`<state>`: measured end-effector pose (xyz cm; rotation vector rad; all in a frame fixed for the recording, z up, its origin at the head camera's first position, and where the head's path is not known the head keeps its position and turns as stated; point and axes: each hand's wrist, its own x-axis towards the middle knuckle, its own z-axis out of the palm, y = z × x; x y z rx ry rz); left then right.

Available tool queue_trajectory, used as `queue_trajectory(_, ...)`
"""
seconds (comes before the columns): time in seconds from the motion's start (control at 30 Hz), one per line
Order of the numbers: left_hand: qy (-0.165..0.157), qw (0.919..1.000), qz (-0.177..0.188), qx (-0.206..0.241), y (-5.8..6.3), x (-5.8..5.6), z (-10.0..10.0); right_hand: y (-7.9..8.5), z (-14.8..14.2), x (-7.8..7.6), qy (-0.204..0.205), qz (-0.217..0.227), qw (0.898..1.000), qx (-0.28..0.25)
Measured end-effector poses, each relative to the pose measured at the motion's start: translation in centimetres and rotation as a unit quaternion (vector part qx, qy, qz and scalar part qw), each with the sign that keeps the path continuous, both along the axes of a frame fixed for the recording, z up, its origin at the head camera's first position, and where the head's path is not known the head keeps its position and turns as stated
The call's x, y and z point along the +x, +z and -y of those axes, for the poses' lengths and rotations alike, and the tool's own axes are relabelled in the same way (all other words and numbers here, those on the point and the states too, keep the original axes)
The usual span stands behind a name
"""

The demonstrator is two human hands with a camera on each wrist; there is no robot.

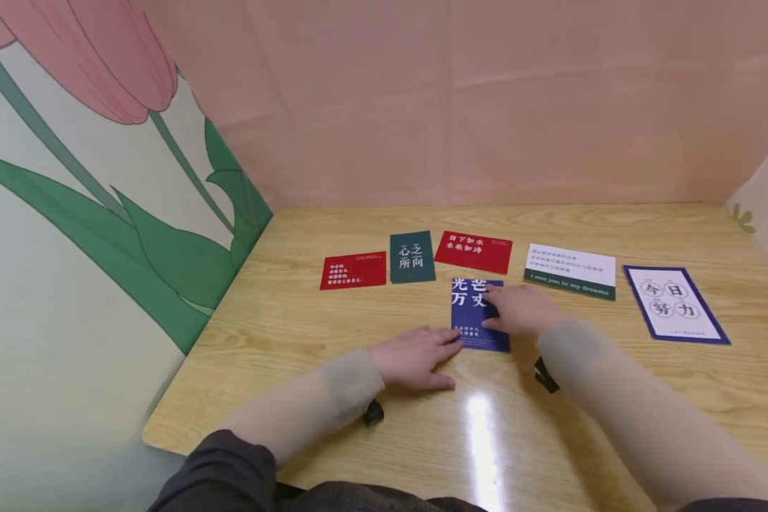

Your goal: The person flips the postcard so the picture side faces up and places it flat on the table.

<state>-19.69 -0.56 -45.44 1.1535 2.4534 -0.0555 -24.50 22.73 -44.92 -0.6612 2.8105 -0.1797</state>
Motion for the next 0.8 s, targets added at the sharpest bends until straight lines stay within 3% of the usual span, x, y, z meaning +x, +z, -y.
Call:
queue_trajectory(0.27, 0.016, 0.9999, 0.001, -0.001, -0.2, -0.9, -0.6, 0.3, 0.0, -1.3, 0.015, 0.005, 1.000, 0.015)
queue_trajectory(0.53, 0.018, 0.9997, 0.011, 0.011, 0.0, -0.8, -0.4, 0.3, -0.2, -1.5, 0.002, 0.005, 1.000, 0.010)
queue_trajectory(0.67, 0.020, 0.9989, 0.024, 0.036, 0.4, -0.4, 0.5, 0.9, 0.0, -0.4, 0.000, -0.021, 1.000, -0.015)
queue_trajectory(0.8, 0.029, 0.9987, 0.008, 0.042, 0.8, 0.5, 2.3, 1.9, 1.0, 2.4, 0.030, -0.047, 0.997, -0.045)
